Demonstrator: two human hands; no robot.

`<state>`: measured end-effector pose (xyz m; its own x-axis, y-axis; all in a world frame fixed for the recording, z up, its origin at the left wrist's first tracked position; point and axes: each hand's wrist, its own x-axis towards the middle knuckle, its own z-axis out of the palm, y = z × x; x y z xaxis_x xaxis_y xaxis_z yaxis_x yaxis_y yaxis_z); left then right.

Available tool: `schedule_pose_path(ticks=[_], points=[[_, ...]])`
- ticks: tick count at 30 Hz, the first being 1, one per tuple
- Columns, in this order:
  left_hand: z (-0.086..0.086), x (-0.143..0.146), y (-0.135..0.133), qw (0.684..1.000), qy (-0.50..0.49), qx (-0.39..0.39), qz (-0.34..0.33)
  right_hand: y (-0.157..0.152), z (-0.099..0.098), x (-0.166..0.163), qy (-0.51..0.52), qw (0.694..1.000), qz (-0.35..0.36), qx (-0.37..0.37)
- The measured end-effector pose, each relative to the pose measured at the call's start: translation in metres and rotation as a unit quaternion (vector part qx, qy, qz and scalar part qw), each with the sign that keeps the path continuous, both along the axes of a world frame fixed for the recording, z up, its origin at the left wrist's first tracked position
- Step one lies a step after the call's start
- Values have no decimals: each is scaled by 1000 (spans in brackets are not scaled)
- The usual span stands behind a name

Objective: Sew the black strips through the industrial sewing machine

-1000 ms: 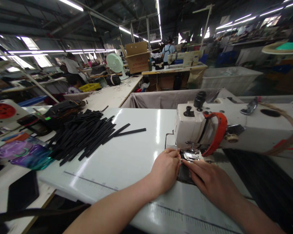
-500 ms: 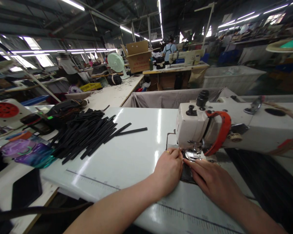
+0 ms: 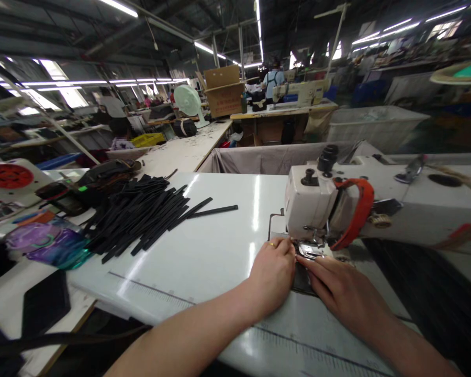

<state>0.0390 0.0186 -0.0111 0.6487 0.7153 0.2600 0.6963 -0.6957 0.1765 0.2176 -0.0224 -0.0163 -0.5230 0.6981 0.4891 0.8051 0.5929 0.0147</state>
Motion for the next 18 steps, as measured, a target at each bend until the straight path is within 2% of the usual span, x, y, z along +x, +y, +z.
schedule_pose_path(ticks=[8,18], points=[[-3,3,-1,1000,-2,-4,21,0,-4,2,17,1000,-3,-14],[11,0,-4,999,-6,-37,12,1,2,0,21,1000,6,-4]])
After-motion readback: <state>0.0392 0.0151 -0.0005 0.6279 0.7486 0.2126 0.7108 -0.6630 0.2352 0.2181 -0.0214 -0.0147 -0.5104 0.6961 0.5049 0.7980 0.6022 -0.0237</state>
